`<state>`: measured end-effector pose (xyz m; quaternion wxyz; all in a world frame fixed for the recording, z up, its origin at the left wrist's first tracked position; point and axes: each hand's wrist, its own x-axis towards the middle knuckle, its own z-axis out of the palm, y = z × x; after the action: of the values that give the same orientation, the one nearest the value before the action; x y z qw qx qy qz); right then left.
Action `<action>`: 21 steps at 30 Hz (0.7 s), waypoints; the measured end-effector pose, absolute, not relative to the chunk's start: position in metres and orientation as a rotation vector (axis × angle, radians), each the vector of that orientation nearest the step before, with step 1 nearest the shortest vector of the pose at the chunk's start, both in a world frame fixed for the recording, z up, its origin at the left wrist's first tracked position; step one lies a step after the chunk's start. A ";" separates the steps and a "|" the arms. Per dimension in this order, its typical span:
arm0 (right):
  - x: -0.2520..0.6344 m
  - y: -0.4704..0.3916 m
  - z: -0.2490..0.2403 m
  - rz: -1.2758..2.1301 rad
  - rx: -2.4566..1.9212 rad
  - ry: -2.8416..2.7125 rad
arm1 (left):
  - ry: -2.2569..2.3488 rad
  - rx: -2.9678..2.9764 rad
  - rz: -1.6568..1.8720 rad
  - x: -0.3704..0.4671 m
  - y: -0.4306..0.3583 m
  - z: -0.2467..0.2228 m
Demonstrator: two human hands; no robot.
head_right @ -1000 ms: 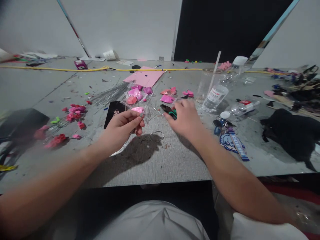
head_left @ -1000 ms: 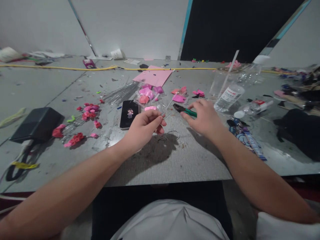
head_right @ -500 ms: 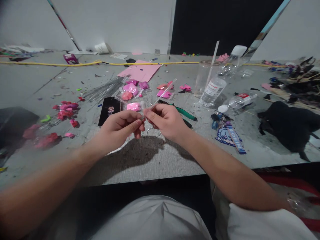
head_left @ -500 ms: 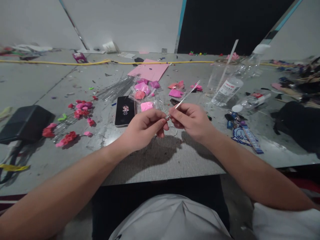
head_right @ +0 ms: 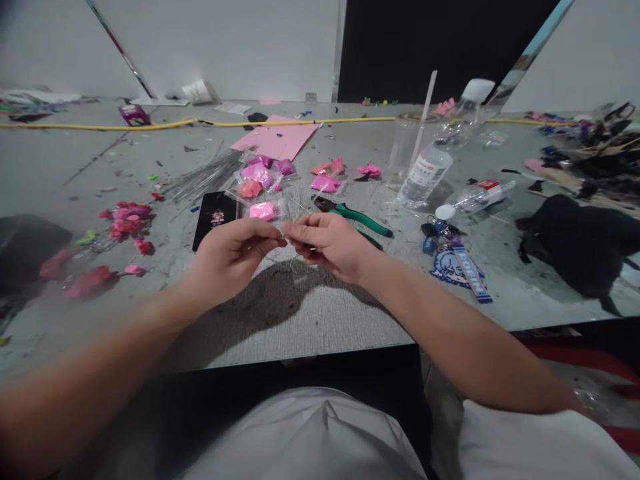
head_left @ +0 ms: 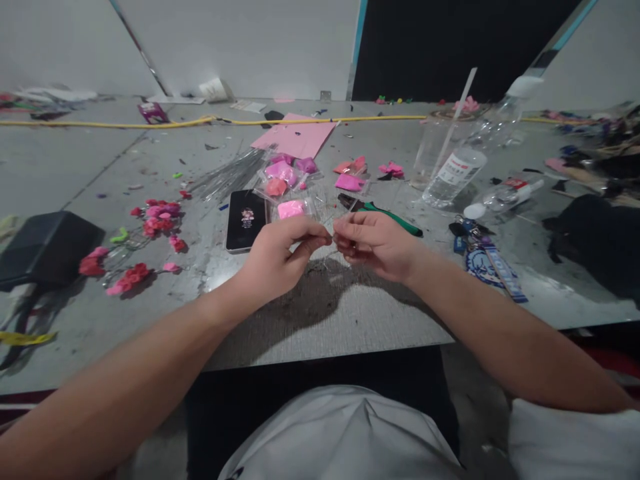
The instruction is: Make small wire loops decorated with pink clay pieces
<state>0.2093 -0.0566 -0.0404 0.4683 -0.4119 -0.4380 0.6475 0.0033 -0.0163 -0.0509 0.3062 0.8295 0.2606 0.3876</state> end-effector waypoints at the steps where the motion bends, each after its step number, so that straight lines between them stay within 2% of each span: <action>1: 0.210 -0.057 -0.040 1.596 -1.007 -1.080 | 0.683 2.198 1.030 0.003 -0.016 -0.050; 9: 0.212 -0.057 -0.037 1.779 -0.951 -1.154 | 0.568 2.343 1.086 0.000 -0.013 -0.050; 21: 0.212 -0.059 -0.043 1.693 -0.986 -1.102 | 0.630 2.247 1.023 0.001 -0.014 -0.051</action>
<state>0.2120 -0.0594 -0.0431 0.4319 -0.3956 -0.4422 0.6793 0.0008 -0.0142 -0.0514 0.2923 0.8432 0.2366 0.3841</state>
